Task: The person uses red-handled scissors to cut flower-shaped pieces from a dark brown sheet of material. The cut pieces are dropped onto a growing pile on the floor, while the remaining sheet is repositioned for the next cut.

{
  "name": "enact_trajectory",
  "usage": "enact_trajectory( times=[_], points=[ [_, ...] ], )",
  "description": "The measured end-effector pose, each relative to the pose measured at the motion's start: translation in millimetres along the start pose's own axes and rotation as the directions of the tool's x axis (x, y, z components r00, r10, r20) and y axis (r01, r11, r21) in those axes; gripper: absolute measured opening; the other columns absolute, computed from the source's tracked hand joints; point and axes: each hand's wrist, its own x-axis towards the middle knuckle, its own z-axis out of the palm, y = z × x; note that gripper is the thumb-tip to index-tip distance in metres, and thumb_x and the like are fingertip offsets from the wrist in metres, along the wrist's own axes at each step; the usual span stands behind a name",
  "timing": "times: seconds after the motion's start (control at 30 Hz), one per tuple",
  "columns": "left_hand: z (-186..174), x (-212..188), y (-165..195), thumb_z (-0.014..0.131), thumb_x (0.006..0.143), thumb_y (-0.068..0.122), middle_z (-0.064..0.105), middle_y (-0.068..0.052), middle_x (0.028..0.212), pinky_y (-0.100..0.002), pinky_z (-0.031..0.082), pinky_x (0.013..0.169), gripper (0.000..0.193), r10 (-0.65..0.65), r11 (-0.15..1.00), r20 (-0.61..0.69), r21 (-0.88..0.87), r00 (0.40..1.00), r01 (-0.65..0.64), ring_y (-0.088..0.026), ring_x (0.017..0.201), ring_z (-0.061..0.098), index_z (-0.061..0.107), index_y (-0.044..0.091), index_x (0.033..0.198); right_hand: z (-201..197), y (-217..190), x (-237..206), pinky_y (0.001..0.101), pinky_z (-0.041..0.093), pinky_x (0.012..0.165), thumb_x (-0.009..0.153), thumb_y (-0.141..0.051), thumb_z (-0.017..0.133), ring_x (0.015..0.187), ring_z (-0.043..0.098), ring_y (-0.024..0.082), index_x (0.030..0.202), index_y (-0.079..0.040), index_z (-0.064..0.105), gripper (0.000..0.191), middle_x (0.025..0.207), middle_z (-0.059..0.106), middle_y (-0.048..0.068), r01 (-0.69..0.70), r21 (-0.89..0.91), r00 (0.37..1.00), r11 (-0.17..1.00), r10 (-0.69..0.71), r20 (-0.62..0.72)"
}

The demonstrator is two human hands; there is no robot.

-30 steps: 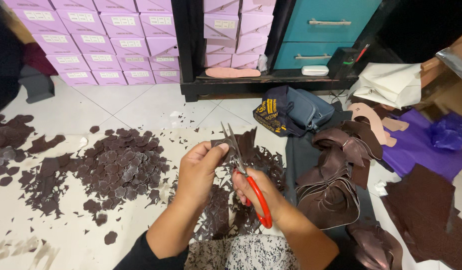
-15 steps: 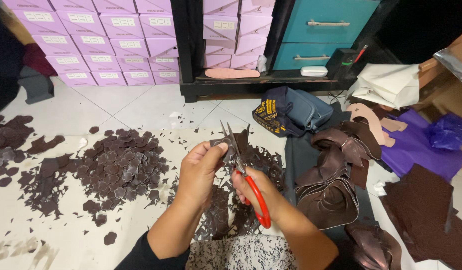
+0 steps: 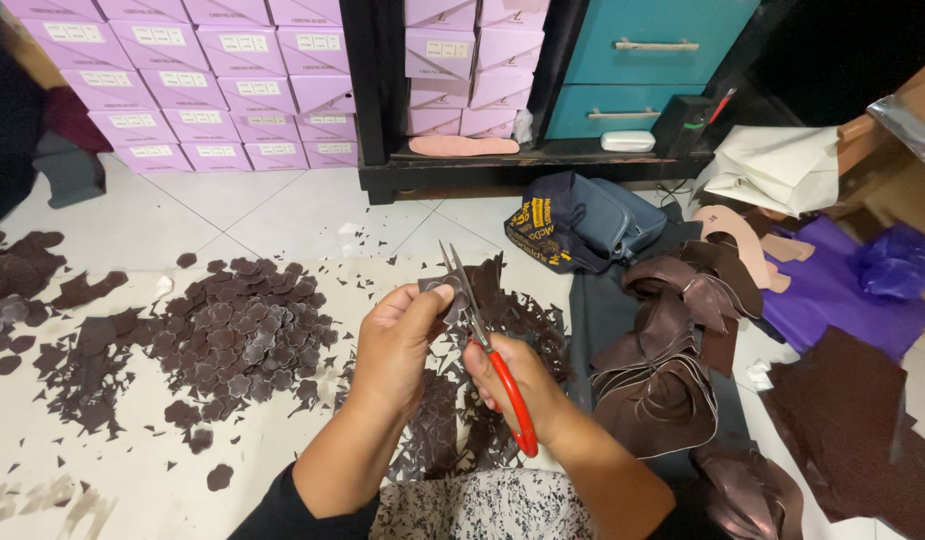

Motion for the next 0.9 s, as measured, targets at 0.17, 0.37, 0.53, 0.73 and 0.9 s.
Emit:
enact_trajectory(
  times=[0.17, 0.37, 0.53, 0.73, 0.9],
  points=[
    [-1, 1, 0, 0.07, 0.093, 0.013, 0.065, 0.002, 0.075, -0.022, 0.041, 0.061, 0.012, 0.0, 0.999, 0.01, -0.037, 1.0, 0.0, -0.006, 0.064, 0.052, 0.067, 0.006, 0.083, -2, -3, -2, 0.0236, 0.044, 0.054, 0.098, -0.056, 0.053, 0.062, 0.048, 0.007, 0.089, -0.009, 0.055, 0.047, 0.071, 0.05, -0.002, -0.049, 0.07, 0.998, 0.996, 0.045, 0.049],
    [-8, 5, 1, 0.069, 0.09, 0.015, 0.068, 0.0, 0.08, -0.027, 0.049, 0.072, 0.01, -0.11, 0.993, 0.01, -0.041, 0.994, 0.111, -0.009, 0.073, 0.058, 0.067, 0.008, 0.083, -12, 1, -1, 0.0223, 0.045, 0.061, 0.102, -0.045, 0.053, 0.071, 0.047, 0.006, 0.097, -0.011, 0.053, 0.035, 0.082, 0.048, -0.003, -0.008, 0.125, 0.978, 0.992, -0.018, 0.208],
    [-12, 8, -1, 0.07, 0.089, 0.019, 0.068, -0.001, 0.083, -0.034, 0.049, 0.083, 0.011, -0.195, 0.974, 0.055, -0.105, 0.979, 0.2, -0.013, 0.078, 0.06, 0.066, 0.01, 0.084, -18, 6, -1, 0.0227, 0.046, 0.064, 0.107, -0.043, 0.051, 0.075, 0.047, 0.007, 0.098, -0.009, 0.052, 0.036, 0.085, 0.047, -0.003, 0.03, 0.137, 0.958, 0.99, -0.068, 0.279],
    [-14, 9, 1, 0.071, 0.088, 0.019, 0.069, -0.002, 0.085, -0.035, 0.048, 0.085, 0.012, -0.27, 0.948, 0.06, -0.161, 0.961, 0.276, -0.016, 0.08, 0.061, 0.065, 0.01, 0.083, -12, 3, -1, 0.0242, 0.047, 0.057, 0.101, -0.048, 0.051, 0.064, 0.05, 0.007, 0.096, -0.01, 0.055, 0.038, 0.075, 0.051, -0.002, 0.018, -0.004, 0.984, 1.0, -0.018, 0.179],
    [-12, 7, 0, 0.071, 0.09, 0.018, 0.069, -0.003, 0.086, -0.036, 0.049, 0.087, 0.014, -0.203, 0.953, 0.091, -0.21, 0.975, 0.218, -0.017, 0.082, 0.062, 0.062, 0.011, 0.082, -7, 0, -2, 0.0238, 0.041, 0.05, 0.101, -0.056, 0.048, 0.056, 0.048, 0.007, 0.085, -0.01, 0.052, 0.049, 0.067, 0.049, -0.002, 0.0, 0.022, 0.993, 1.0, -0.003, 0.118]
  ],
)
